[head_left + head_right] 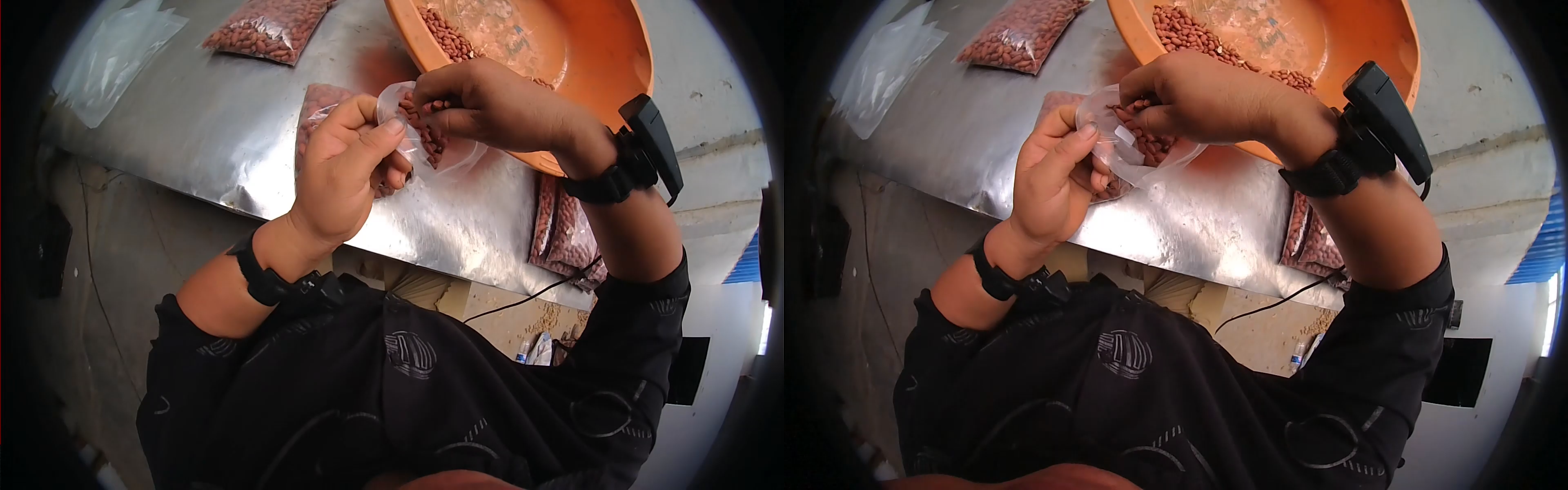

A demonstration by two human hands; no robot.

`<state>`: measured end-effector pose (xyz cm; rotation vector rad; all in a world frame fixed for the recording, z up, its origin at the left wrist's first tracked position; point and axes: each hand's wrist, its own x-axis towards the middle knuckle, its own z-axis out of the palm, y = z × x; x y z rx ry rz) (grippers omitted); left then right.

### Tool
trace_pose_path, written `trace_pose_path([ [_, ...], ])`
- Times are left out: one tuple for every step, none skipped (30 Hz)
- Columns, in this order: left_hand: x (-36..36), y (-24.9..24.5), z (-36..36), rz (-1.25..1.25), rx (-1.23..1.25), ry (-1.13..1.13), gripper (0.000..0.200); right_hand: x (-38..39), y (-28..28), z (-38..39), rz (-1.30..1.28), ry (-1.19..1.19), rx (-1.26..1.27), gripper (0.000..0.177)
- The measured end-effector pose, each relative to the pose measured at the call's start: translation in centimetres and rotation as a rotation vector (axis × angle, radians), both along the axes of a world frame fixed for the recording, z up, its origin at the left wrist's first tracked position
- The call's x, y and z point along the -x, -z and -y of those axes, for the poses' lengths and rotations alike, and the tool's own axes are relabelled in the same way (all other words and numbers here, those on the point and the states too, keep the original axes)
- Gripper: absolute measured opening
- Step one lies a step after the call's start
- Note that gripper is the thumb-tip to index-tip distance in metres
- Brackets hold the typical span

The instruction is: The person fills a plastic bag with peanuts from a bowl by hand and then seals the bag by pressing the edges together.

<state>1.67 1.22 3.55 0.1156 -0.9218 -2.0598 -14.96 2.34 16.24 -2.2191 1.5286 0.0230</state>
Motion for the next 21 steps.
trace_pose_path([
  [-0.1,-0.2,0.0,-0.005,0.002,0.008,0.011,-0.4,0.1,0.0,-0.032,0.006,0.026,0.018],
  [-0.1,-0.4,-0.1,-0.035,0.004,0.011,0.010,-0.8,0.2,0.1,-0.064,0.012,0.052,0.019],
  [0.0,-0.6,-0.2,-0.065,0.007,0.015,0.010,-1.0,0.3,0.1,-0.096,0.019,0.078,0.020],
  [0.1,-0.8,-0.2,-0.095,0.011,0.019,0.010,-1.2,0.3,0.2,-0.103,0.020,0.090,0.020],
  [0.1,-0.8,-0.1,-0.109,0.006,0.032,0.010,-1.3,0.4,0.3,-0.110,0.021,0.102,0.021],
  [0.1,-0.7,0.0,-0.123,0.000,0.046,0.009,-1.3,0.5,0.3,-0.118,0.023,0.114,0.022],
  [0.0,-0.7,0.1,-0.137,-0.005,0.060,0.009,-1.3,0.6,0.3,-0.096,0.037,0.111,0.023],
  [0.0,-0.7,0.1,-0.138,-0.019,0.051,0.009,-1.3,0.7,0.2,-0.075,0.050,0.106,0.023],
  [0.0,-0.6,0.2,-0.139,-0.033,0.042,0.009,-1.3,0.8,0.2,-0.053,0.064,0.101,0.024],
  [-0.1,-0.6,0.2,-0.140,-0.048,0.033,0.009,-1.3,0.6,0.2,-0.054,0.061,0.092,0.024],
  [-0.1,-0.6,0.2,-0.137,-0.058,0.028,0.009,-1.3,0.2,0.2,-0.054,0.059,0.083,0.025],
  [-0.2,-0.6,0.2,-0.134,-0.069,0.023,0.008,-1.3,-0.2,0.2,-0.055,0.057,0.074,0.025],
  [-0.2,-0.5,0.3,-0.131,-0.078,0.019,0.008,-1.0,-0.4,0.3,-0.004,0.082,0.035,0.025],
  [-0.2,-0.4,0.4,-0.136,-0.072,0.021,0.008,-0.7,-0.6,0.4,0.047,0.108,-0.003,0.024],
  [-0.2,-0.2,0.5,-0.141,-0.066,0.023,0.008,-0.4,-0.8,0.5,0.098,0.134,-0.040,0.024],
  [-0.1,0.0,0.7,-0.147,-0.060,0.025,0.008,-0.2,-1.2,0.4,0.104,0.153,-0.058,0.024],
  [-0.1,0.1,0.8,-0.146,-0.056,0.018,0.008,-0.2,-1.6,0.2,0.111,0.172,-0.077,0.024],
  [0.0,0.3,0.9,-0.144,-0.053,0.010,0.009,-0.1,-2.0,0.2,0.118,0.190,-0.097,0.025],
  [0.0,0.5,1.0,-0.143,-0.050,0.001,0.009,0.2,-2.4,0.3,0.130,0.212,-0.081,0.025],
  [-0.1,0.7,1.1,-0.138,-0.051,0.000,0.009,0.8,-2.8,0.5,0.143,0.235,-0.067,0.026],
  [-0.1,1.0,1.2,-0.134,-0.053,-0.002,0.010,1.6,-3.0,0.7,0.156,0.257,-0.052,0.027],
])
